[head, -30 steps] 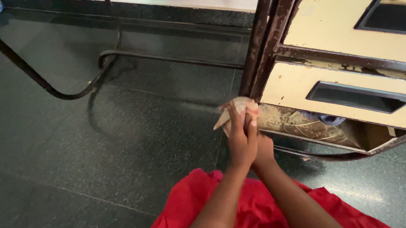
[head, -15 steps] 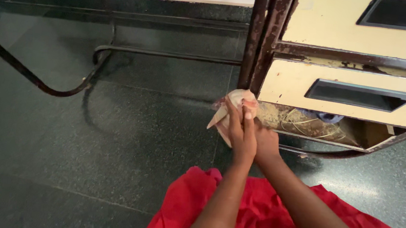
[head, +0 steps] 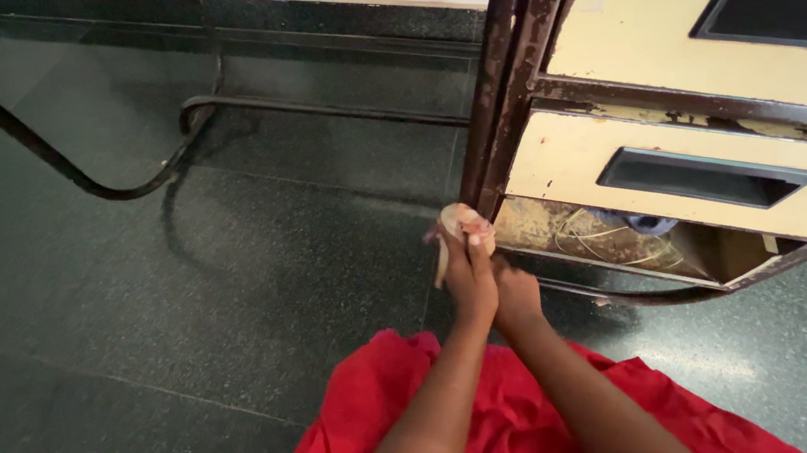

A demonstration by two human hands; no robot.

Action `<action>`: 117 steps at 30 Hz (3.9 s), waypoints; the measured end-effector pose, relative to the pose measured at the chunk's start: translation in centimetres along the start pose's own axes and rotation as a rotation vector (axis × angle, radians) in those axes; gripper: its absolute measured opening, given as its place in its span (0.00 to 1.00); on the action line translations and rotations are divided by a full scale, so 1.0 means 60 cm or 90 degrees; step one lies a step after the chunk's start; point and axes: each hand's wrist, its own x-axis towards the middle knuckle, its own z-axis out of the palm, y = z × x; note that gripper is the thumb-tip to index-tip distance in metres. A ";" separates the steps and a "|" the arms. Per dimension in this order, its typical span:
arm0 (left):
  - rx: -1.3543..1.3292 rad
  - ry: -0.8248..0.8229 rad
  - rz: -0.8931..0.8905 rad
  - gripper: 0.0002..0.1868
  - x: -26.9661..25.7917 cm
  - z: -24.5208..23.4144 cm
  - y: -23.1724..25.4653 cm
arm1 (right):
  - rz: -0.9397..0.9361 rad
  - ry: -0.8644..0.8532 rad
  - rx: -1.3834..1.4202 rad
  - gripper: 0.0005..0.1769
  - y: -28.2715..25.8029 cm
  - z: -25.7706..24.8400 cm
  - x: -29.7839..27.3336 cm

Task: The person wipes the exterior surfaces of a two-drawer cabinet using a cloth. They clean the top surface, the front of the drawers, and the sides of the cabinet.

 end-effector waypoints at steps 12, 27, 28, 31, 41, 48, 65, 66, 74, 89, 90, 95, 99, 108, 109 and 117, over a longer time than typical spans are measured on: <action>-0.001 0.009 -0.031 0.43 0.027 0.004 0.080 | 0.063 -0.040 -0.018 0.19 -0.039 -0.102 0.024; -0.108 -0.036 -0.445 0.40 0.010 0.006 -0.047 | 0.026 -0.156 -0.139 0.13 -0.003 0.019 -0.008; -0.176 -0.032 -0.409 0.36 0.005 0.010 -0.065 | 0.010 -0.158 -0.130 0.14 -0.001 0.021 -0.012; -0.304 -0.007 -0.337 0.30 0.006 0.019 -0.078 | 0.037 -0.172 -0.096 0.17 -0.002 0.010 -0.009; -0.146 0.063 -0.144 0.33 0.028 0.031 -0.020 | -0.018 -0.024 0.086 0.23 0.006 -0.004 0.012; -0.175 0.064 -0.252 0.35 0.002 0.050 -0.141 | -0.003 -0.067 0.073 0.22 0.021 0.043 0.003; -0.270 0.030 -0.542 0.31 -0.020 0.054 -0.265 | 0.009 -0.137 0.010 0.29 0.016 0.037 -0.002; -0.292 0.025 -0.551 0.31 -0.020 0.055 -0.268 | 0.035 -0.169 0.008 0.29 0.017 0.038 -0.002; -0.373 0.003 -0.629 0.27 -0.042 0.062 -0.285 | -0.003 -0.205 -0.064 0.32 0.055 0.074 -0.024; -0.304 0.030 -0.189 0.36 -0.083 0.080 -0.067 | 0.033 -0.044 0.065 0.42 0.033 -0.101 -0.070; -0.260 0.004 -0.123 0.38 -0.087 0.084 -0.061 | 0.064 -0.026 0.105 0.38 0.039 -0.107 -0.072; -0.141 -0.188 -0.380 0.37 -0.109 0.085 -0.076 | 0.074 0.110 0.291 0.31 0.068 -0.124 -0.089; -0.092 -0.336 -0.194 0.36 -0.136 0.118 -0.094 | 0.194 0.148 0.317 0.25 0.118 -0.114 -0.118; -0.091 -0.297 -0.222 0.34 -0.167 0.145 -0.081 | 0.243 0.233 0.559 0.21 0.140 -0.099 -0.130; -0.117 -0.237 -0.245 0.35 -0.157 0.137 -0.069 | 0.196 0.215 0.533 0.24 0.122 -0.094 -0.128; -0.027 -0.003 -0.345 0.42 -0.101 0.076 0.058 | 0.268 0.141 0.839 0.19 0.062 -0.054 -0.073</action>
